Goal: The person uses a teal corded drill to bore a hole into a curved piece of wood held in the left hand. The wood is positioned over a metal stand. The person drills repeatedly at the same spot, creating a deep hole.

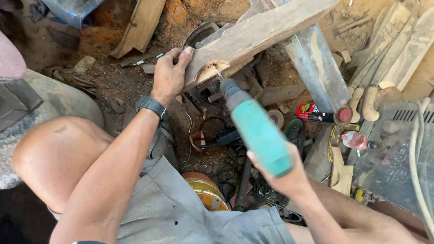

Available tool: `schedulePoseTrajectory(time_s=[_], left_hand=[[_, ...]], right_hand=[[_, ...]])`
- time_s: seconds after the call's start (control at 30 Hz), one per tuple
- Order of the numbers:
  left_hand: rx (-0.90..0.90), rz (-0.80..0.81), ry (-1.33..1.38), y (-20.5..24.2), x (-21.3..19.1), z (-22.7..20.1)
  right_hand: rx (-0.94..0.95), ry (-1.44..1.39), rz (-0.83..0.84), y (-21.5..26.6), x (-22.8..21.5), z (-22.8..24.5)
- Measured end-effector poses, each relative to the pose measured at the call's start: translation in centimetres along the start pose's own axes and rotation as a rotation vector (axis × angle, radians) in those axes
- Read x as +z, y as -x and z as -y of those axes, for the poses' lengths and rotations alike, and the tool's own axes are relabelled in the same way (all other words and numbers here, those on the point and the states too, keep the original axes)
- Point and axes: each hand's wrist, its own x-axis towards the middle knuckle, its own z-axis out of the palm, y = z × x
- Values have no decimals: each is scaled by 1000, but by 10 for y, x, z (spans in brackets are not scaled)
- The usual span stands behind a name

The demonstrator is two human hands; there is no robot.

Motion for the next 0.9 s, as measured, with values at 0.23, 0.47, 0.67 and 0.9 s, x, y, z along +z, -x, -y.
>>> schedulePoseTrajectory(time_s=[0.23,0.47,0.67,0.9], left_hand=[[17,-272,81,24,15,8],[43,-276,-136,33,31,20],[-32,-272,56,27,36,16],[-60,-347,-121,25,39,24]], right_hand=[[-283,559,-23,6,38,4],[-327,585,-40,12,46,-9],[-396,695,-38,7,45,-21],[-401,907,-31,0,55,-27]])
